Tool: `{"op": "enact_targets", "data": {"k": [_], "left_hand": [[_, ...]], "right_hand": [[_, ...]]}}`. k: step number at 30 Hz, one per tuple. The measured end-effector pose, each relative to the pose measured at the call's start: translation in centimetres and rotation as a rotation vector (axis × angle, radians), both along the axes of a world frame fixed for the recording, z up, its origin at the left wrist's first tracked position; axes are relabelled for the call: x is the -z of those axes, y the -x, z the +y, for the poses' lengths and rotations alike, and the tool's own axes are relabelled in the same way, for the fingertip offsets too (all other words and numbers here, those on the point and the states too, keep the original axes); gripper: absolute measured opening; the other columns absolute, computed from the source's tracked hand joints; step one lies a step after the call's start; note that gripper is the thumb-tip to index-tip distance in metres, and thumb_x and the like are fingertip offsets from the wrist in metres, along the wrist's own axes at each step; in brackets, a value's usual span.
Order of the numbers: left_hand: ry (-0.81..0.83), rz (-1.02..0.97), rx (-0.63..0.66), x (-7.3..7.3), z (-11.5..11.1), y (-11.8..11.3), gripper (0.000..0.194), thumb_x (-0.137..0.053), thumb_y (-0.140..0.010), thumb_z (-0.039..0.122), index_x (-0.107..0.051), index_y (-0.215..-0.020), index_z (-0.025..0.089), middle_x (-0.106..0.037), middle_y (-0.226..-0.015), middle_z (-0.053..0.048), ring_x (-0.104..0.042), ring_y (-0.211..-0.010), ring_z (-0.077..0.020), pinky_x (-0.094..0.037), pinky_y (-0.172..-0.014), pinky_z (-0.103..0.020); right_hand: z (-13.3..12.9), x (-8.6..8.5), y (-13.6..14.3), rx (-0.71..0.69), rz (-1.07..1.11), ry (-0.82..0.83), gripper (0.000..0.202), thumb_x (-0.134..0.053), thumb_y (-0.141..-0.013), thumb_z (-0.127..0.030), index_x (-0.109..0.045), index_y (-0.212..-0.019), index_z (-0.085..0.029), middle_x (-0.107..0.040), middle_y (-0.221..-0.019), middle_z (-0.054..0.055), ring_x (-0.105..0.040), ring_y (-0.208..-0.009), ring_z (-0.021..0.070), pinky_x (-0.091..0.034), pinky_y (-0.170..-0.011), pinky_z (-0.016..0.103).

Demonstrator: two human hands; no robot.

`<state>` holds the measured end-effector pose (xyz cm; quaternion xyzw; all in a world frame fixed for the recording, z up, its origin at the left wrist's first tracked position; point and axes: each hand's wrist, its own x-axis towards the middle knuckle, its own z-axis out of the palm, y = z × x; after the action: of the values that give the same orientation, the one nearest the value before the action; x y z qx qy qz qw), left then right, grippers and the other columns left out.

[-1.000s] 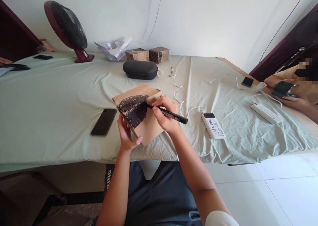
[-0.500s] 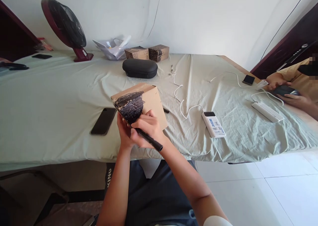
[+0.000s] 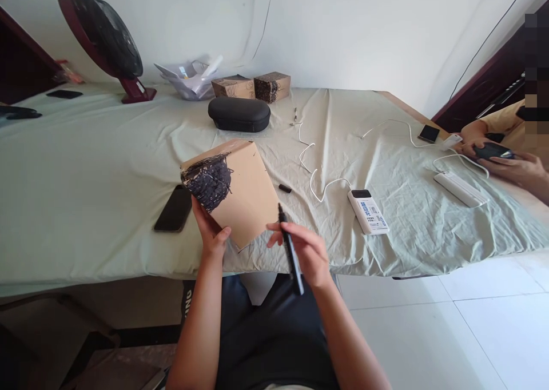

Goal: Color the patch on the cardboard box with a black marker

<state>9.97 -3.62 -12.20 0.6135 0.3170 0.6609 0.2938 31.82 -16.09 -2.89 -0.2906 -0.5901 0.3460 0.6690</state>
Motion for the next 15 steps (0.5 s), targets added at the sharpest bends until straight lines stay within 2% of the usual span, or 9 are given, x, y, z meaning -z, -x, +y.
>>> {"op": "enact_targets", "data": {"k": [2, 4, 7, 10, 11, 13, 15], "left_hand": [[0.017, -0.053, 0.026, 0.0, 0.1, 0.1, 0.124, -0.072, -0.076, 0.081, -0.013, -0.175, 0.036, -0.025, -0.182, -0.014, -0.036, -0.167, -0.0404, -0.043, -0.130, -0.057], [0.032, -0.121, 0.041, -0.1, 0.1, 0.1, 0.128, -0.080, -0.068, 0.077, -0.020, -0.173, 0.036, -0.030, -0.180, -0.013, -0.035, -0.167, -0.0434, -0.040, -0.131, -0.058], [0.012, -0.219, 0.074, -0.2, -0.1, 0.1, 0.124, -0.089, -0.065, 0.065, -0.031, -0.171, 0.035, -0.035, -0.178, -0.013, -0.035, -0.166, -0.0457, -0.039, -0.132, -0.057], [-0.020, -0.253, 0.111, -0.4, -0.1, 0.2, 0.120, -0.091, -0.066, 0.056, -0.034, -0.170, 0.035, -0.037, -0.176, -0.013, -0.034, -0.166, -0.0449, -0.037, -0.133, -0.056], [-0.023, -0.255, 0.114, -0.4, -0.1, 0.2, 0.119, -0.091, -0.066, 0.055, -0.034, -0.170, 0.035, -0.038, -0.176, -0.012, -0.034, -0.166, -0.0445, -0.037, -0.133, -0.056], [-0.020, -0.250, 0.110, -0.4, -0.1, 0.2, 0.119, -0.090, -0.067, 0.055, -0.034, -0.169, 0.035, -0.039, -0.175, -0.012, -0.035, -0.165, -0.0448, -0.039, -0.132, -0.057], [-0.010, -0.241, 0.102, -0.4, -0.1, 0.2, 0.119, -0.090, -0.067, 0.058, -0.033, -0.169, 0.034, -0.040, -0.174, -0.014, -0.037, -0.165, -0.0459, -0.041, -0.130, -0.058]], "right_hand": [[-0.1, 1.2, -2.7, -0.041, 0.036, 0.147, 0.034, -0.054, -0.108, -0.048, -0.072, -0.131, -0.033, -0.083, -0.127, 0.013, -0.082, -0.080, 0.0284, -0.061, -0.066, 0.044], [0.7, 2.4, -5.0, 0.052, -0.059, 0.363, 0.020, -0.060, -0.106, -0.043, -0.065, -0.119, -0.029, -0.084, -0.115, 0.009, -0.078, -0.075, 0.0226, -0.060, -0.070, 0.040], [3.0, 3.5, -7.5, 0.246, -0.397, 0.567, 0.025, -0.061, -0.101, -0.035, -0.050, -0.122, -0.028, -0.082, -0.103, 0.005, -0.069, -0.064, 0.0193, -0.055, -0.064, 0.035], [5.8, 3.5, -8.2, 0.527, -0.941, 0.650, 0.026, -0.053, -0.099, -0.024, -0.058, -0.124, -0.022, -0.082, -0.114, 0.012, -0.075, -0.089, 0.0269, -0.055, -0.078, 0.038], [6.6, 3.3, -8.1, 0.584, -1.068, 0.663, 0.027, -0.051, -0.100, -0.021, -0.062, -0.124, -0.020, -0.081, -0.120, 0.014, -0.075, -0.098, 0.0293, -0.054, -0.082, 0.039], [8.0, 3.1, -7.6, 0.639, -1.199, 0.678, 0.031, -0.049, -0.100, -0.017, -0.068, -0.124, -0.018, -0.078, -0.128, 0.016, -0.073, -0.111, 0.0329, -0.053, -0.085, 0.040], [9.1, 3.0, -6.9, 0.653, -1.225, 0.681, 0.035, -0.048, -0.100, -0.014, -0.071, -0.126, -0.017, -0.076, -0.130, 0.017, -0.070, -0.119, 0.0345, -0.052, -0.088, 0.040]]}}
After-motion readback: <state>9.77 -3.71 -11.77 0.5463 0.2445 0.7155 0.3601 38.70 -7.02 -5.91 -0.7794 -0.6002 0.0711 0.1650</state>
